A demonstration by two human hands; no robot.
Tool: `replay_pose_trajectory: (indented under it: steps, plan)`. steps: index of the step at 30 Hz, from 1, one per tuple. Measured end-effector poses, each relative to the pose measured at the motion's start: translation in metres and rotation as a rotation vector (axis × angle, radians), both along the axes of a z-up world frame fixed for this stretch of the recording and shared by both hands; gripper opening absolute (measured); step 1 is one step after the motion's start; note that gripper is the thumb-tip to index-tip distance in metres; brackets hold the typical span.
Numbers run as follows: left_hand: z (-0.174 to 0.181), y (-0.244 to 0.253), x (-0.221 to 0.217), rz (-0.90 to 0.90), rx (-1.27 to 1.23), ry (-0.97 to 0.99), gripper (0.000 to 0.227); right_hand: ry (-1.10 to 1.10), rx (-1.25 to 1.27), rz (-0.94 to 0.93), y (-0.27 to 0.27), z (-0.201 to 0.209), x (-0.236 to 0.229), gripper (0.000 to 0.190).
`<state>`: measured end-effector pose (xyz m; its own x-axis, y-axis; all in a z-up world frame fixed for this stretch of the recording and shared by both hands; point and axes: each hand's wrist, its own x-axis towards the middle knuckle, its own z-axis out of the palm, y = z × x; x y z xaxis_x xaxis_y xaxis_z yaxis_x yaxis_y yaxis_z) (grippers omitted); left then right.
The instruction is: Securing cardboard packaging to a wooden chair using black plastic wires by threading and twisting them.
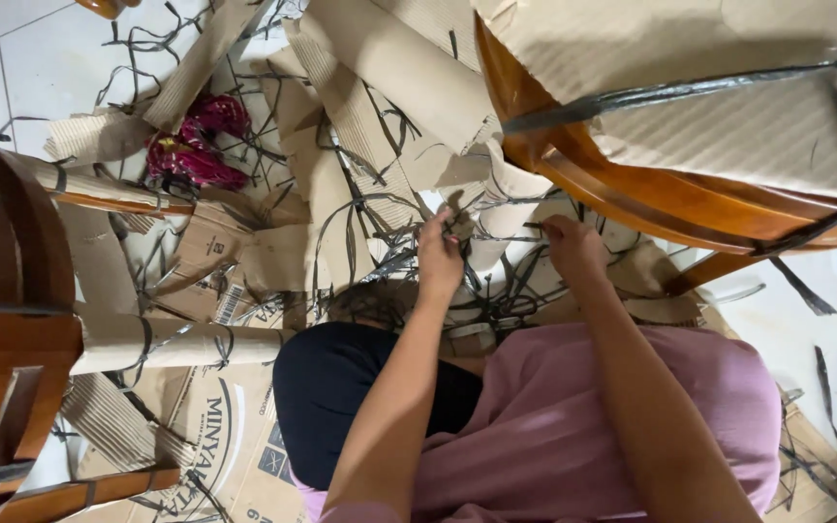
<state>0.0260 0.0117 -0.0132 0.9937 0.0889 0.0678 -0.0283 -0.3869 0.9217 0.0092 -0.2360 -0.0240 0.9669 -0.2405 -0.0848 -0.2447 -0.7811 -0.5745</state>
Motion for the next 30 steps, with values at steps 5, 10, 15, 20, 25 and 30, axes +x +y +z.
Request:
replay_pose_trajectory:
  steps: [5, 10, 15, 20, 25, 30]
  plan:
    - [-0.009, -0.007, 0.004, -0.105, 0.104, 0.330, 0.042, -0.008, 0.197, 0.047, 0.001, -0.011, 0.008, 0.034]
    - [-0.014, -0.009, 0.012, -0.078, 0.285, 0.400, 0.029, -0.077, 0.154, 0.129, 0.003, -0.031, 0.014, 0.043]
    - [-0.023, -0.001, 0.011, -0.053, 0.220, 0.377, 0.031, -0.130, 0.205, 0.130, 0.006, -0.040, 0.014, 0.032]
    - [-0.043, -0.001, 0.011, 0.035, 0.132, 0.360, 0.036, -0.160, 0.196, 0.118, 0.009, -0.024, 0.007, 0.023]
    - [-0.054, -0.004, 0.015, 0.059, -0.285, 0.307, 0.050, -0.242, 0.171, 0.146, 0.004, -0.031, 0.017, 0.019]
    - [-0.035, -0.011, 0.020, 0.255, -0.733, 0.367, 0.052, -0.371, 0.146, 0.166, 0.005, -0.055, 0.021, 0.009]
